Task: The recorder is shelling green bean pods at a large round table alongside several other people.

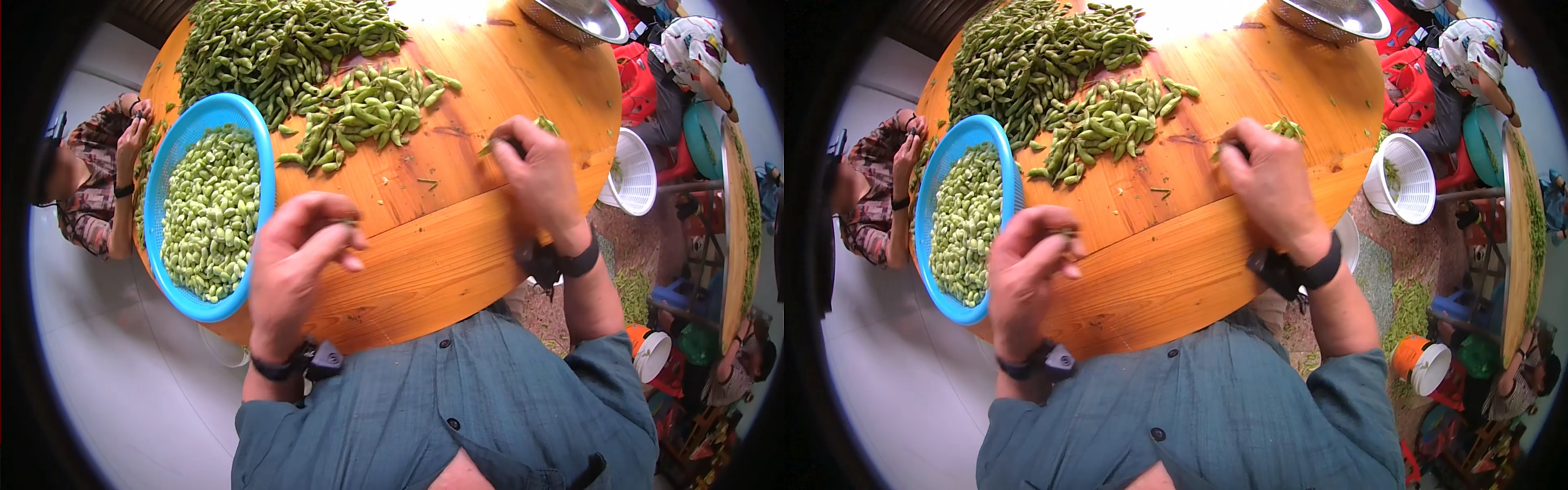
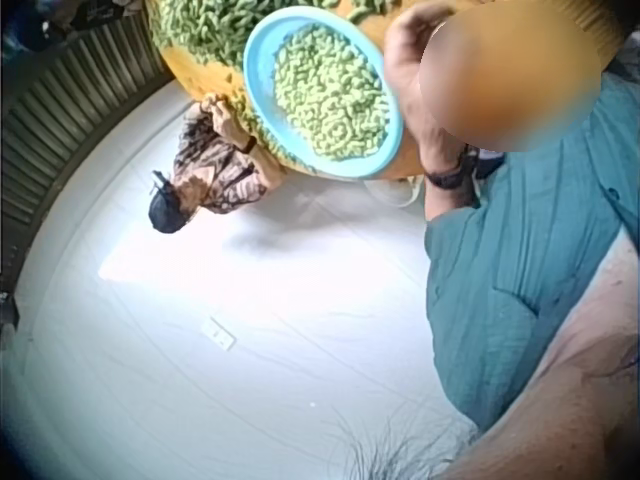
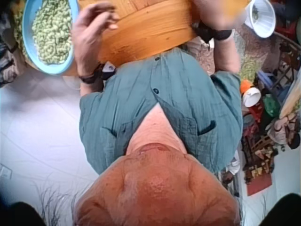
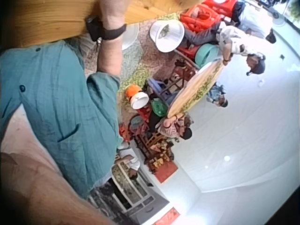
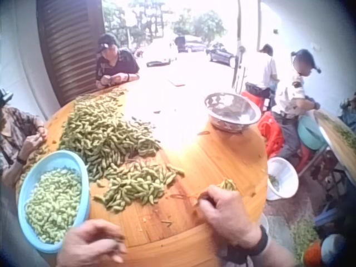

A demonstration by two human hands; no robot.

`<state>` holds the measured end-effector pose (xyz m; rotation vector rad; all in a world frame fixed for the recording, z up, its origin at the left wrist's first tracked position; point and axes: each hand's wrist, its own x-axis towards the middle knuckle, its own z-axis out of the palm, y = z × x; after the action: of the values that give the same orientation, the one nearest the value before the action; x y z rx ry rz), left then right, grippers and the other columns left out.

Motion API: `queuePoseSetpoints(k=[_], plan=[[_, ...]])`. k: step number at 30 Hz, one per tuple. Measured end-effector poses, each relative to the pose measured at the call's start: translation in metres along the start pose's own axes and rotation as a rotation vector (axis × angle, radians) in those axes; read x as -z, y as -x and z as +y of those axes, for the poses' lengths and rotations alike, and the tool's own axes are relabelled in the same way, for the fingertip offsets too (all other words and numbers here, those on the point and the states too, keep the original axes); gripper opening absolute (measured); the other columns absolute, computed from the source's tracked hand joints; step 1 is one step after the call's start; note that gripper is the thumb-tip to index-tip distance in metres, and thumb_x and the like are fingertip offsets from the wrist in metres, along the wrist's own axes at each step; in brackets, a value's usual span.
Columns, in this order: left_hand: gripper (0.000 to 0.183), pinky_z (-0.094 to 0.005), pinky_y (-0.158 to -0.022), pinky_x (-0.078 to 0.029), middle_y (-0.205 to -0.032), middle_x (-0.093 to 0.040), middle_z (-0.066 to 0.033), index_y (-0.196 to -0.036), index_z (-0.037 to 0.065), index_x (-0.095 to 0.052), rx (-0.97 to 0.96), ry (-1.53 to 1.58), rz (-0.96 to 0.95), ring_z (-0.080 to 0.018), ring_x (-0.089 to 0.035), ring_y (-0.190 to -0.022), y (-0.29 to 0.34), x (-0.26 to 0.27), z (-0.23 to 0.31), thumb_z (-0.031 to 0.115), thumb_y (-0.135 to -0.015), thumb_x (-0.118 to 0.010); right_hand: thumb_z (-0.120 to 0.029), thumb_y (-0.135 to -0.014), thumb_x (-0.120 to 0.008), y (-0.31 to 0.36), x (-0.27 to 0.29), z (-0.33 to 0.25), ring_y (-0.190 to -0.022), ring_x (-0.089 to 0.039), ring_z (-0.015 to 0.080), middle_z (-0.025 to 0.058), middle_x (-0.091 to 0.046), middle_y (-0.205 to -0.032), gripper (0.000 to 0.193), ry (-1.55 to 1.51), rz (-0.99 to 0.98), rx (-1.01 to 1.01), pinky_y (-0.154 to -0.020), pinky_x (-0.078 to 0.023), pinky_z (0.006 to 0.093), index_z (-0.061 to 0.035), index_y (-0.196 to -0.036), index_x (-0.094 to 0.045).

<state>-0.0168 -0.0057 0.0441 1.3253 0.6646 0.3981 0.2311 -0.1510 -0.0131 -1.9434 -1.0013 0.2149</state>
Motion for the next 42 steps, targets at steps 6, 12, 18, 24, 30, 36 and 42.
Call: queuePoseSetpoints(k=[6,12,18,24,30,36,42], plan=[[0.017,-0.0307,-0.073,-0.054,-0.116,-0.061,-0.0115,-0.108,-0.002,-0.063,-0.561,-1.007,0.581,-0.0195,-0.065,-0.094,0.024,0.067,0.019,-0.004,-0.092,-0.061,-0.008,-0.090,-0.058,-0.014,0.034,0.020,-0.085,-0.069,0.0377,0.0222,-0.069,-0.089,0.018,0.388,0.248,0.002,-0.077,-0.053,0.0430,0.0024,-0.103,-0.064],[0.021,-0.0359,-0.090,-0.050,-0.119,-0.063,-0.0144,-0.110,-0.002,-0.065,-0.588,-1.045,0.439,-0.0266,-0.063,-0.106,0.019,0.020,0.008,-0.001,-0.089,-0.066,-0.002,-0.091,-0.052,0.003,0.012,-0.015,-0.084,-0.067,0.0389,0.0233,-0.067,-0.089,0.016,0.066,0.084,0.049,-0.077,-0.052,0.0446,0.0023,-0.103,-0.061],[0.029,-0.0423,-0.093,-0.049,-0.120,-0.059,-0.0202,-0.114,-0.005,-0.061,-0.556,-1.320,0.208,-0.0390,-0.059,-0.109,-0.041,-0.001,-0.039,-0.003,-0.086,-0.065,-0.001,-0.089,-0.057,0.027,-0.028,-0.032,-0.079,-0.065,0.0396,0.0196,-0.066,-0.087,0.013,-0.058,-0.259,0.292,-0.070,-0.053,0.0454,-0.0032,-0.100,-0.062],[0.017,-0.0435,-0.080,-0.050,-0.100,-0.059,-0.0174,-0.102,-0.002,-0.062,-0.523,-1.194,0.170,-0.0374,-0.061,-0.092,-0.063,0.005,-0.056,-0.002,-0.086,-0.065,0.001,-0.088,-0.055,0.032,-0.032,-0.031,-0.081,-0.065,0.0418,0.0222,-0.066,-0.086,0.013,-0.085,-0.249,0.249,-0.070,-0.053,0.0466,0.0001,-0.099,-0.061],[0.013,-0.0407,-0.073,-0.051,-0.095,-0.060,-0.0154,-0.098,-0.002,-0.064,-0.550,-1.129,0.132,-0.0352,-0.062,-0.083,-0.059,-0.001,-0.055,0.000,-0.086,-0.067,0.000,-0.088,-0.056,0.032,-0.028,-0.036,-0.079,-0.066,0.0422,0.0235,-0.066,-0.083,0.010,-0.158,-0.269,0.174,-0.070,-0.053,0.0463,0.0020,-0.098,-0.060],[0.013,-0.0374,-0.070,-0.051,-0.091,-0.061,-0.0138,-0.098,-0.003,-0.063,-0.499,-1.140,0.155,-0.0285,-0.064,-0.081,-0.052,0.008,-0.051,0.002,-0.087,-0.068,-0.003,-0.089,-0.059,0.037,-0.029,-0.040,-0.074,-0.067,0.0393,0.0217,-0.066,-0.079,0.010,-0.218,-0.298,0.091,-0.065,-0.053,0.0431,0.0013,-0.098,-0.062],[0.010,-0.0231,-0.057,-0.049,-0.085,-0.067,-0.0063,-0.102,-0.001,-0.065,0.105,-0.040,-0.061,-0.0101,-0.061,-0.067,-0.039,-0.008,-0.037,0.008,-0.097,-0.063,-0.004,-0.088,-0.059,0.038,-0.037,-0.048,-0.066,-0.067,0.0337,0.0215,-0.066,-0.075,0.017,-0.311,-0.285,-0.040,-0.063,-0.053,0.0397,0.0023,-0.104,-0.064]])
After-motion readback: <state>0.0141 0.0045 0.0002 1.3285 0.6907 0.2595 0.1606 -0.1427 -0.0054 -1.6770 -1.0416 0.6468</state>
